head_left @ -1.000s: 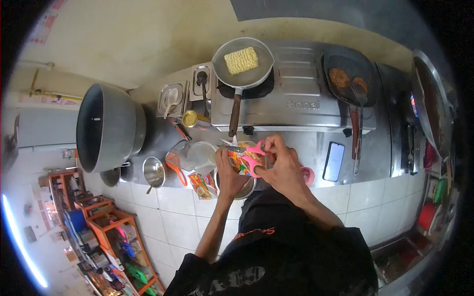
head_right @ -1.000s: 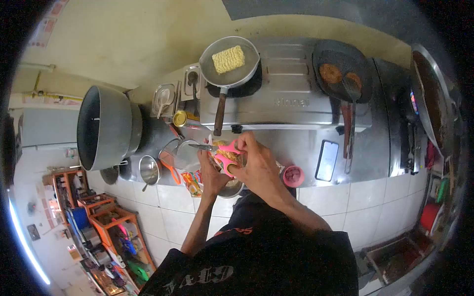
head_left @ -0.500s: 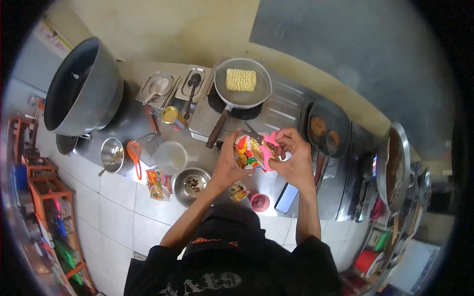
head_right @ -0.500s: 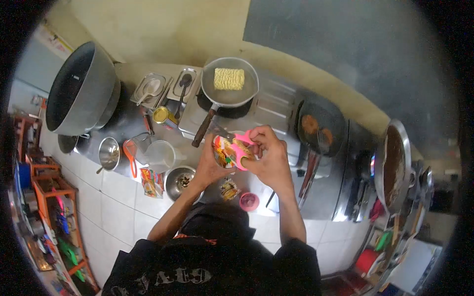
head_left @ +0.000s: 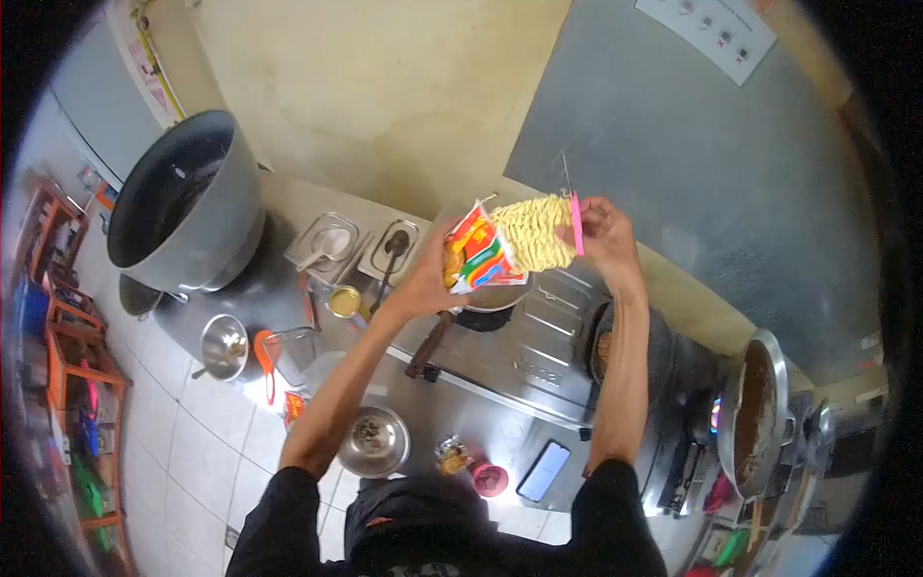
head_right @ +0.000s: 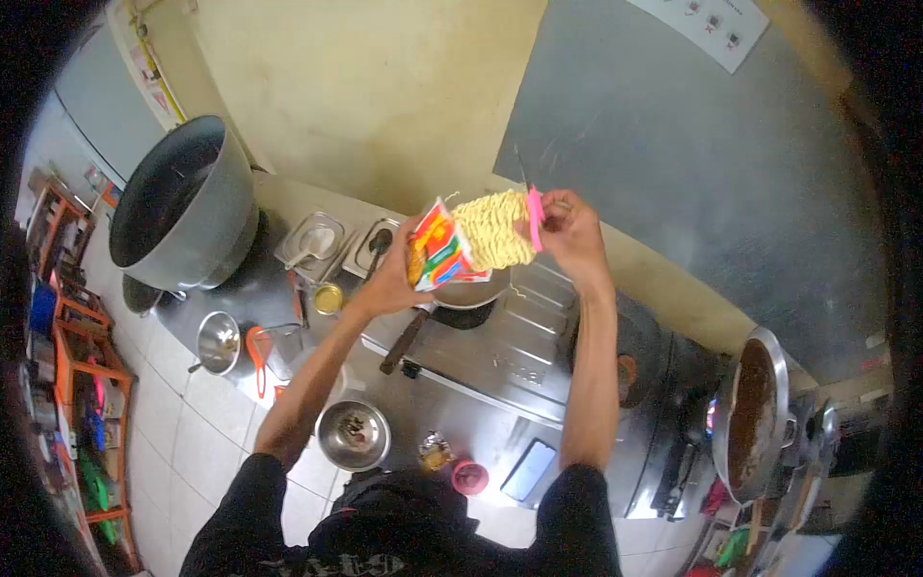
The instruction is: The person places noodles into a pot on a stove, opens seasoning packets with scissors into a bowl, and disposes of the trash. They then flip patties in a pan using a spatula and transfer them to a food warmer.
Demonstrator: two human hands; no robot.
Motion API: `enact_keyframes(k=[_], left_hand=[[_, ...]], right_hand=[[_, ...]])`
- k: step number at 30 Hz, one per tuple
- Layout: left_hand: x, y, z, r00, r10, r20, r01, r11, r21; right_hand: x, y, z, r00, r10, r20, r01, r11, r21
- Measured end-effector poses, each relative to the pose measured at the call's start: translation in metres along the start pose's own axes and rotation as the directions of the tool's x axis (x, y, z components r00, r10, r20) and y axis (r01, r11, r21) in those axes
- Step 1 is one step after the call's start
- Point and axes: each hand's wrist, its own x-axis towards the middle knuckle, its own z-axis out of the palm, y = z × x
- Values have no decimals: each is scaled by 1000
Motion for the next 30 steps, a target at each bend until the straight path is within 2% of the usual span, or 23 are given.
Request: enact_keyframes(k=[1, 2, 4, 5, 7, 9, 11, 12, 14, 15, 17, 18, 20, 21, 22, 23, 25, 26, 28, 30], left_hand=[[1, -10, -2, 1000, -9, 8, 9, 1000, 13], [6, -20, -2, 1000, -13, 0, 13, 996, 87], [11, -35, -3, 999, -38, -27, 43, 974, 224], [8, -41, -7, 999, -45, -16, 48, 975, 219], [3, -49, -19, 995, 0, -97, 30, 951, 306], [-11, -56, -31, 994, -56, -97, 88, 926, 367], [-27, -67, -37, 961, -127, -247, 157, 982, 105], [-33, -63, -38, 964, -130, -233, 158, 982, 104], [-42, -43, -44, 912, -190, -363, 198, 980, -15], [-45, -32, -45, 918, -195, -346, 203, 979, -15], [-50, -18, -48, 886, -230, -402, 250, 968, -2], [-53, -20, -51, 901, -155, -405, 172, 985, 7], [-61, -22, -59, 898, -122, -423, 161, 985, 59], [-65, -19, -63, 894, -86, -440, 151, 982, 113], [-67, -13, -67, 883, -129, -452, 211, 968, 137], [-71, -12, -70, 880, -124, -458, 208, 968, 139], [-80, -10, -76, 857, -206, -472, 226, 974, -15], [-84, -9, -79, 856, -205, -475, 225, 974, -15], [-92, -5, -83, 861, -176, -477, 263, 957, 122], [-97, 3, -85, 855, -190, -482, 254, 965, 69]], right_hand=[[7, 8, 1, 1000, 27, 11, -26, 998, -56], [15, 17, 4, 999, 36, -5, -36, 999, 19], [27, 42, 2, 999, 41, -35, -40, 998, 41], [29, 57, -1, 996, 45, -71, -40, 997, 62], [24, 77, -6, 990, 78, -119, -70, 995, 72], [17, 99, -9, 980, 113, -165, -100, 991, 85], [7, 123, -8, 986, 141, -89, -142, 990, -10], [0, 129, -2, 989, 136, -61, -133, 990, 56], [-9, 145, 10, 998, 56, 27, -58, 996, 66], [-14, 152, 17, 998, 66, 11, -67, 995, 70], [-21, 162, 25, 985, 4, 172, -3, 1000, -6], [-22, 161, 24, 986, 6, 166, -5, 1000, -7], [-22, 159, 23, 957, 0, 290, 123, 906, -406], [-22, 157, 21, 956, -1, 293, 125, 906, -405], [-22, 153, 20, 957, -42, 288, 181, 859, -478], [-20, 149, 20, 954, -87, 286, 237, 803, -547], [-17, 141, 23, 950, -107, 293, 268, 761, -590], [-18, 138, 24, 949, -120, 293, 286, 717, -635], [-20, 140, 24, 945, -130, 301, 295, 739, -606], [-21, 145, 25, 939, -147, 310, 308, 758, -574]])
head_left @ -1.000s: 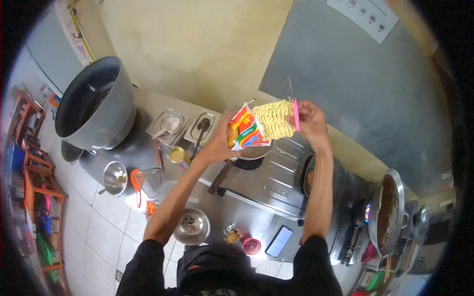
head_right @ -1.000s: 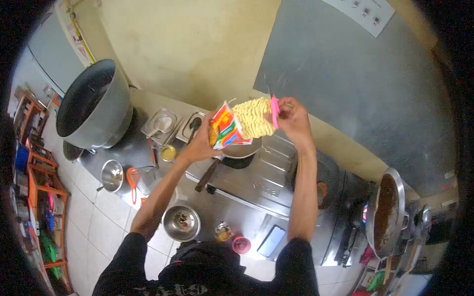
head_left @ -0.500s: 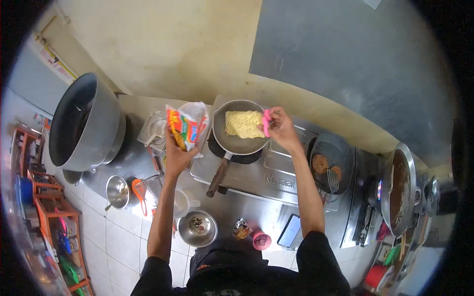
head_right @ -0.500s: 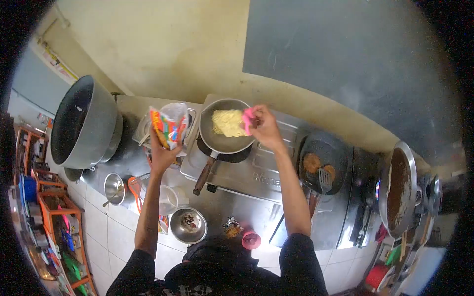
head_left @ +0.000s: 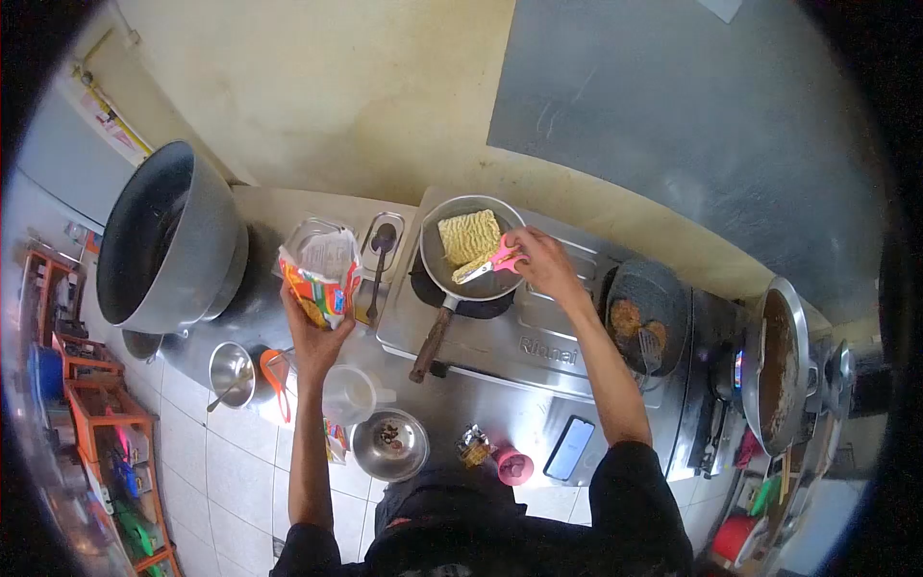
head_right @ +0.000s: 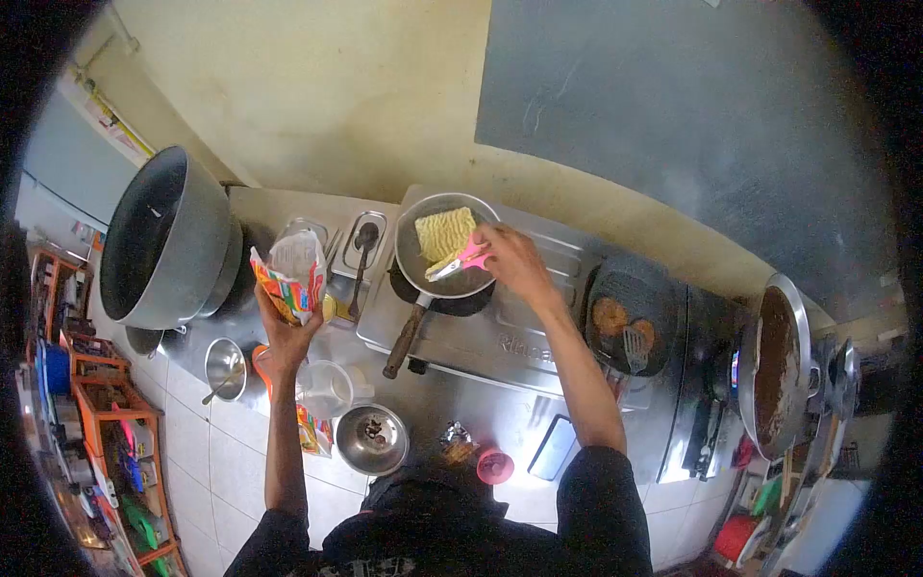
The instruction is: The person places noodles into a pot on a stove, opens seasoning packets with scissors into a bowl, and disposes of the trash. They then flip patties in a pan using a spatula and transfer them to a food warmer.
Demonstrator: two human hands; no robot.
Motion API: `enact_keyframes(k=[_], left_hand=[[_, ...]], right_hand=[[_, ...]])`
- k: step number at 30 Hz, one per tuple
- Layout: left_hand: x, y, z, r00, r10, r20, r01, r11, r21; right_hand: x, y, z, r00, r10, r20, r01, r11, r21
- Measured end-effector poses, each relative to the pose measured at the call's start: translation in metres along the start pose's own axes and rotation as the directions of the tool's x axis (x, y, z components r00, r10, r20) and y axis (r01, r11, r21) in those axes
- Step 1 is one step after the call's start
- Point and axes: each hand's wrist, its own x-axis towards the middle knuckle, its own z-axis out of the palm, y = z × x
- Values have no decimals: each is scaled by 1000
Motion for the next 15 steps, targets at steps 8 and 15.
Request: enact_keyframes(k=[8, 15], left_hand=[[-39, -28, -40, 987, -53, -152, 59, 998, 35], [-75, -32, -70, 963, -118, -243, 119, 993, -10]], right_hand=[[-6, -24, -38, 983, 183, 27, -180, 979, -93], [-54, -136, 12, 986, 164, -11, -158, 966, 203]])
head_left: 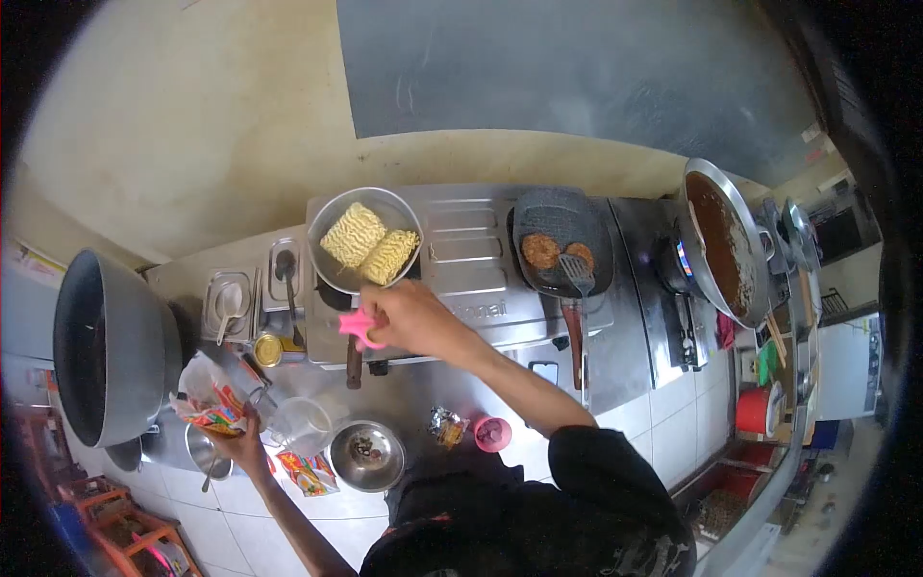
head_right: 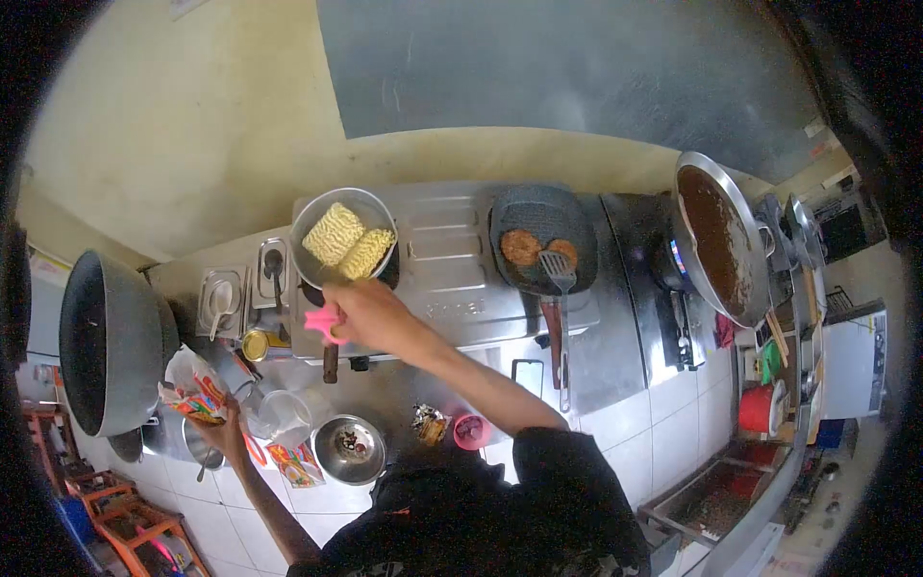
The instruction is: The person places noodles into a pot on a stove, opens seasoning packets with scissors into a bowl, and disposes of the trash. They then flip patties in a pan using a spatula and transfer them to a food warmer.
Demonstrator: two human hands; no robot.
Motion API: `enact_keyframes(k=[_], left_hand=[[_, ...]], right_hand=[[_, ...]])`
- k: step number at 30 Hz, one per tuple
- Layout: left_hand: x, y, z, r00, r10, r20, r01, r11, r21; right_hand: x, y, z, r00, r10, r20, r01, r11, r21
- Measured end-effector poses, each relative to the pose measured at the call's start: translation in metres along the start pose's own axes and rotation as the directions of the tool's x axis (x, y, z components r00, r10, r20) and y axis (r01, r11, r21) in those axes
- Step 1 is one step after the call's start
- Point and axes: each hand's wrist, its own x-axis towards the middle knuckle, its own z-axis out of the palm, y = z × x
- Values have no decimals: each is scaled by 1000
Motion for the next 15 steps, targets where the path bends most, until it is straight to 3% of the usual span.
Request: enact_keyframes(k=[2, 3, 4, 5, 6, 7, 8, 10, 14, 15], left_hand=[[-7, -2, -15, 998, -55, 2, 55, 998, -37], [-10, -15, -26, 999, 33, -29, -31, 997, 65], [-10, -20, -37, 991, 124, -58, -112, 978, 173], [-15, 2, -34, 997, 40, -71, -32, 994, 107], [-17, 5, -36, 996, -37, -76, 39, 999, 30], [-18, 15, -31, 991, -80, -104, 79, 997, -11], [-20, 22, -31, 984, -123, -127, 117, 991, -57], [-22, 0, -41, 987, -79, -139, 78, 997, -10], [-26, 11, -38, 995, 16, -102, -8, 997, 82], [-28, 18, -35, 991, 16, -136, -5, 997, 81]], right_hand=[[-12, 7, 1, 995, 105, -2, -105, 994, -27], [-14, 12, -11, 984, 176, -13, -177, 984, -29], [-10, 31, -21, 982, 149, -114, -150, 989, -4], [-5, 44, -36, 961, 197, -196, -186, 980, 72], [5, 25, -64, 945, 218, -243, -245, 965, -88], [13, 26, -78, 955, 135, -263, -208, 939, -275], [22, 23, -80, 962, 117, -247, -185, 944, -274], [38, 14, -80, 991, 63, -115, -128, 634, -763], [71, 50, -38, 997, 23, 68, 44, 544, -838], [80, 61, -28, 985, 102, 136, 64, 513, -856]])
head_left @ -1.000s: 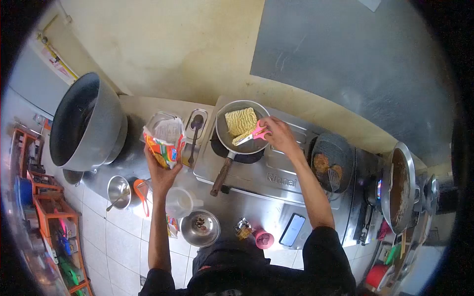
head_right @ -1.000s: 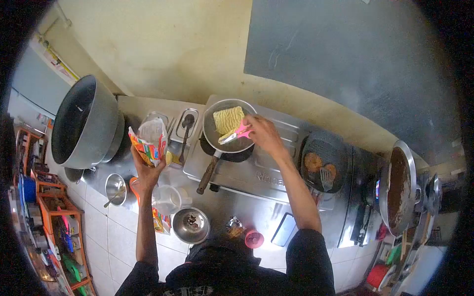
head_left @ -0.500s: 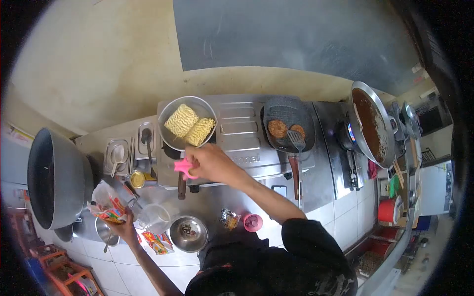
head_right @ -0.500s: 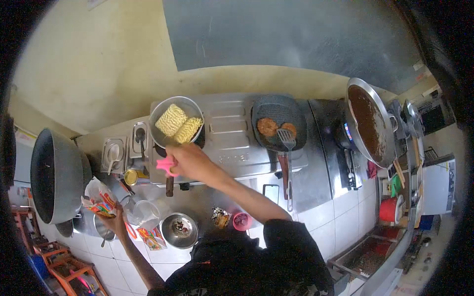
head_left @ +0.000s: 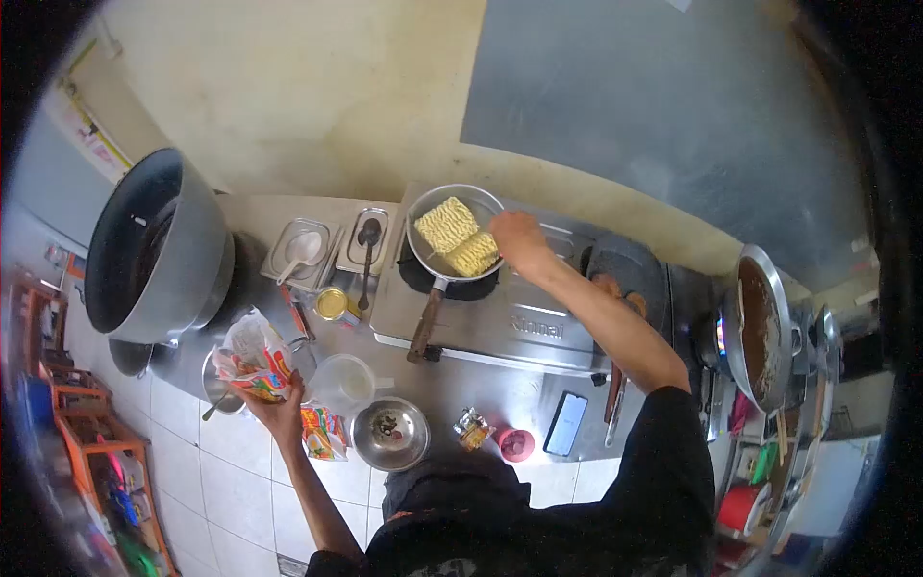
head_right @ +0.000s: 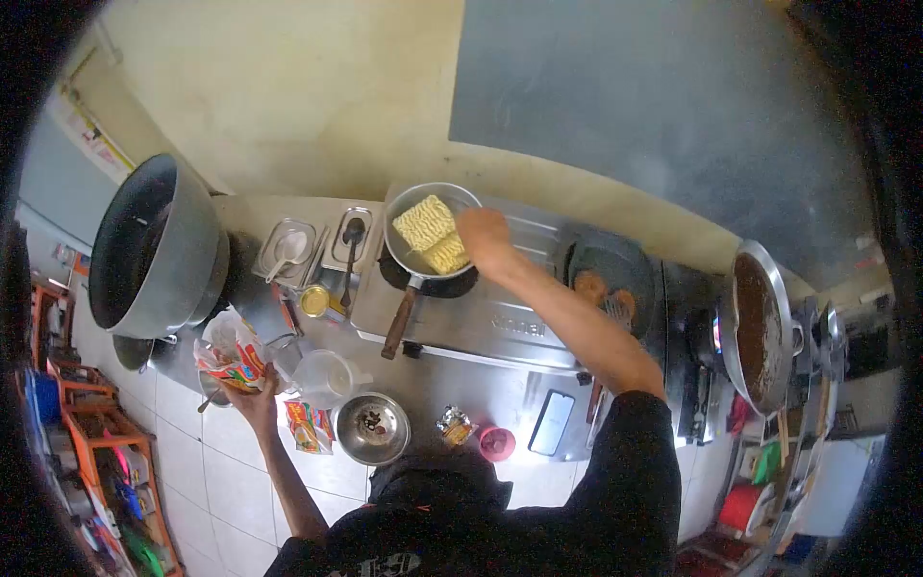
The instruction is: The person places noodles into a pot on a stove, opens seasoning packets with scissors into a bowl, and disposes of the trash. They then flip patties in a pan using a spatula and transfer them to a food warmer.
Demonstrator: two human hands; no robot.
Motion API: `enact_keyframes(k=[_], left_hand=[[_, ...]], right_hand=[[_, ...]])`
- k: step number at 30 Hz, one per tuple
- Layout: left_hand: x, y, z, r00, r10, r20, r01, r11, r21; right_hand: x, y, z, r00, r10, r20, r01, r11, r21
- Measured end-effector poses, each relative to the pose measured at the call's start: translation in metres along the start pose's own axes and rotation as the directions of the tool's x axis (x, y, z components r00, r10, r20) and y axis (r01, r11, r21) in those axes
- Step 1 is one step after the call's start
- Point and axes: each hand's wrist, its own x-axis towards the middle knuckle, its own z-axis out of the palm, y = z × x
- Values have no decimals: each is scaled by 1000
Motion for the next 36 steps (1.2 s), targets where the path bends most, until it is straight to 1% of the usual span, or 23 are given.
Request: enact_keyframes(k=[1, 2, 3, 4, 5, 7, 8, 10, 11, 13, 14, 16, 17, 19, 20, 22, 23, 24, 25, 27, 28, 31, 36], left_hand=[[0, 4, -2, 1000, -3, -19, 3, 1000, -3], [0, 7, -5, 1000, 5, -17, -5, 1000, 7], [-2, 7, -9, 1000, 10, -15, -10, 1000, 18], [-5, 2, -15, 995, -85, -48, 83, 996, -34], [-7, -2, -25, 994, -91, -67, 89, 995, -36], [-10, -12, -42, 998, -10, -69, 9, 1000, -15], [-13, -13, -52, 996, -14, -90, 14, 1000, -1], [-15, -11, -61, 993, -65, -99, 67, 998, 17], [-16, -10, -67, 990, -98, -101, 101, 995, 24], [-19, -16, -71, 991, -81, -111, 82, 997, 10], [-20, -15, -71, 993, -33, -117, 37, 999, 31], [-22, -13, -73, 990, 55, -133, -44, 995, 88], [-22, -10, -73, 988, 58, -141, -45, 994, 95], [-25, 1, -73, 984, -119, -130, 113, 992, -48], [-27, -10, -76, 988, -80, -135, 76, 996, -39], [-28, -10, -73, 991, -63, -122, 59, 998, -36], [-29, -11, -71, 993, -54, -109, 50, 998, -39], [-27, -11, -68, 995, -42, -87, 38, 998, -46], [-26, -10, -66, 996, -34, -77, 31, 998, -46], [-29, -4, -59, 999, -23, -30, 21, 997, -72], [-29, 8, -53, 995, -91, -49, 86, 992, -94], [-29, 16, -49, 992, -112, -59, 109, 993, -51], [-35, 2, -55, 995, -59, -85, 57, 998, -29]], right_hand=[[11, -5, 8, 995, -16, 103, 20, 999, -37], [19, -9, 17, 994, -37, 101, 41, 998, -45], [22, -16, 18, 992, 1, 128, 13, 994, -109], [26, -20, 20, 987, 42, 152, -15, 985, -173], [31, -19, 18, 988, 24, 150, 3, 984, -179], [43, -17, -16, 977, 67, 205, -49, 995, -92], [47, -21, -31, 977, 52, 206, -33, 995, -96], [52, -23, -47, 997, 70, 24, -67, 991, -119], [51, -24, -36, 997, 76, 27, -73, 991, -116], [56, -24, 3, 995, 82, -55, -91, 975, -202], [56, -22, 11, 994, 84, -65, -96, 975, -200], [55, -13, 15, 990, 97, 102, -92, 994, -58], [51, -8, 19, 991, 88, 99, -84, 995, -53], [37, -4, 12, 997, 71, 42, -72, 997, 25], [35, -3, 9, 997, 71, 42, -73, 997, 32], [32, 0, 2, 981, 168, 98, -176, 980, 88], [30, -1, 3, 979, 179, 97, -188, 978, 94], [30, -3, 4, 986, 165, -32, -160, 981, 109], [30, -6, 5, 975, 148, -163, -130, 985, 116], [46, -6, 20, 971, 165, -175, -146, 983, 114], [53, -10, 20, 968, 168, -186, -149, 983, 109], [65, -27, 18, 979, 141, -146, -129, 988, 86], [102, -27, 23, 986, 139, -97, -140, 990, -4]])
